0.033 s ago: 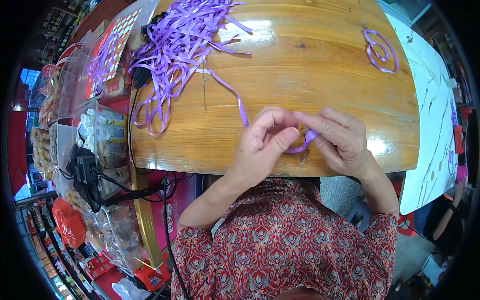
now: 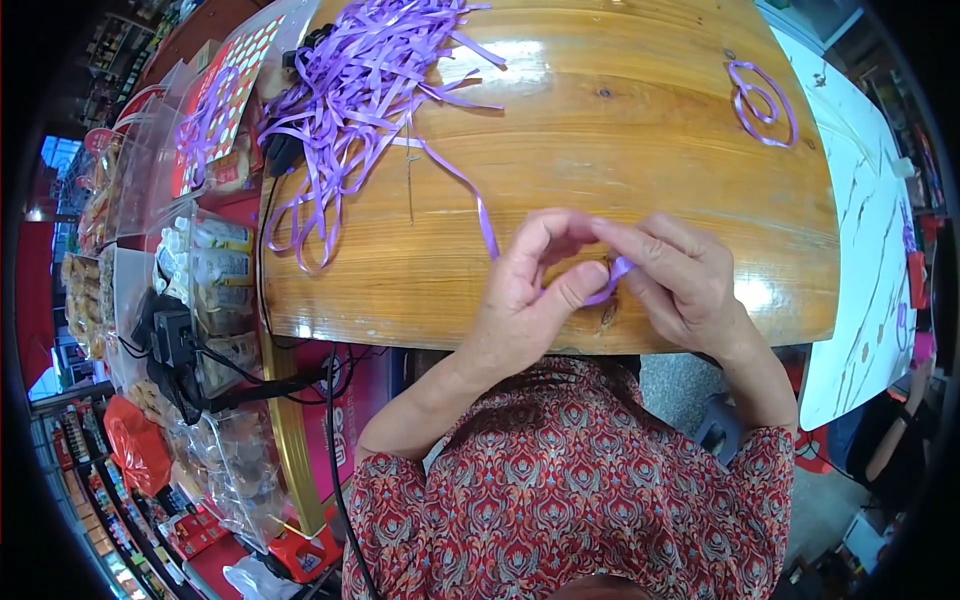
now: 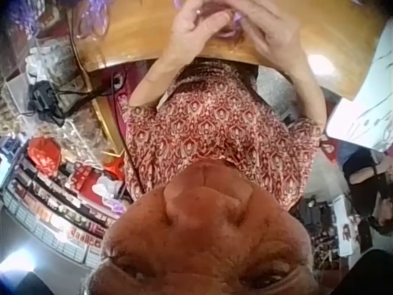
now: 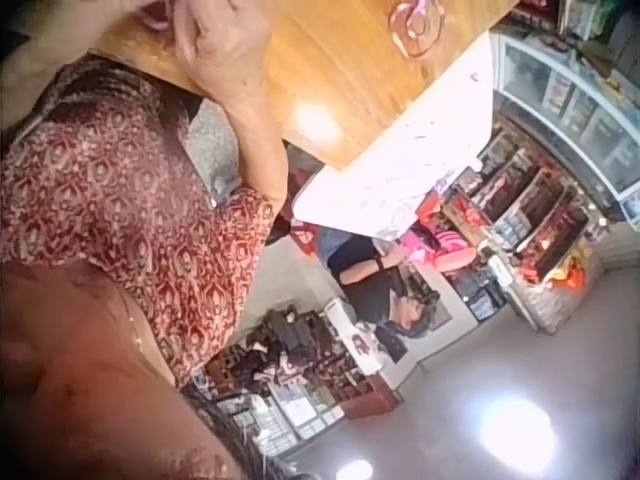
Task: Tying individual knots into thin purple plastic ribbons while sitting at a table.
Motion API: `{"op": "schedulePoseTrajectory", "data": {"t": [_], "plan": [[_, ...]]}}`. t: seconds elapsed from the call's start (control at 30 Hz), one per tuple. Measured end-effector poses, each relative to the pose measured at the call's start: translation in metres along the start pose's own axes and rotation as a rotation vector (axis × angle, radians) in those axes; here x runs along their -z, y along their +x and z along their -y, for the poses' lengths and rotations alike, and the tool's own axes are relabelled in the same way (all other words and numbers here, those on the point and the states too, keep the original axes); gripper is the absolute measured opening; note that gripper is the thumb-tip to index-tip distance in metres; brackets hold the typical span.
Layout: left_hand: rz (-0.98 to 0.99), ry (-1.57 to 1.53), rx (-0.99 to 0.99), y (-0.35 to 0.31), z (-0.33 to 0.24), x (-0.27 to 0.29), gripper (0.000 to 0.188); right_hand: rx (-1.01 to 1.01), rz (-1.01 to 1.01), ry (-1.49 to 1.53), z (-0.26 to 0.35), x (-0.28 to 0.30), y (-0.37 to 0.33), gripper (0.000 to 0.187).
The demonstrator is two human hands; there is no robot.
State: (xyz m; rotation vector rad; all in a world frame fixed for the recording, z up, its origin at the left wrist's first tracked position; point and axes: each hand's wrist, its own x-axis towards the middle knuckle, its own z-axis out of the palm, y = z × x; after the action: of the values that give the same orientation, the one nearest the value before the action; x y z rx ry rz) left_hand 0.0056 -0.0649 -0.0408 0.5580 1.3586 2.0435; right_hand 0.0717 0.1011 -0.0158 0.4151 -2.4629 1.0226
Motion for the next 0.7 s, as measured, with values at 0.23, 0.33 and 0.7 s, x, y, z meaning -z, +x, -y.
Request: {"op": "schedulePoseTrajectory", "data": {"t": [0.23, 0.33, 0.7], "plan": [[0.106, -0.161, 0.003, 0.000, -0.001, 0.002, 0.025, 0.007, 0.012, -0.116, 0.012, 0.013, 0.009, 0.048], [-0.045, -0.005, 0.011, -0.001, -0.012, -0.003, 0.012, -0.045, 0.109, -0.077, 0.011, 0.016, 0.010, 0.048], [0.208, 0.063, 0.253, 0.000, -0.019, 0.012, 0.022, 0.153, 0.076, -0.125, 0.001, 0.010, 0.005, 0.038]]}}
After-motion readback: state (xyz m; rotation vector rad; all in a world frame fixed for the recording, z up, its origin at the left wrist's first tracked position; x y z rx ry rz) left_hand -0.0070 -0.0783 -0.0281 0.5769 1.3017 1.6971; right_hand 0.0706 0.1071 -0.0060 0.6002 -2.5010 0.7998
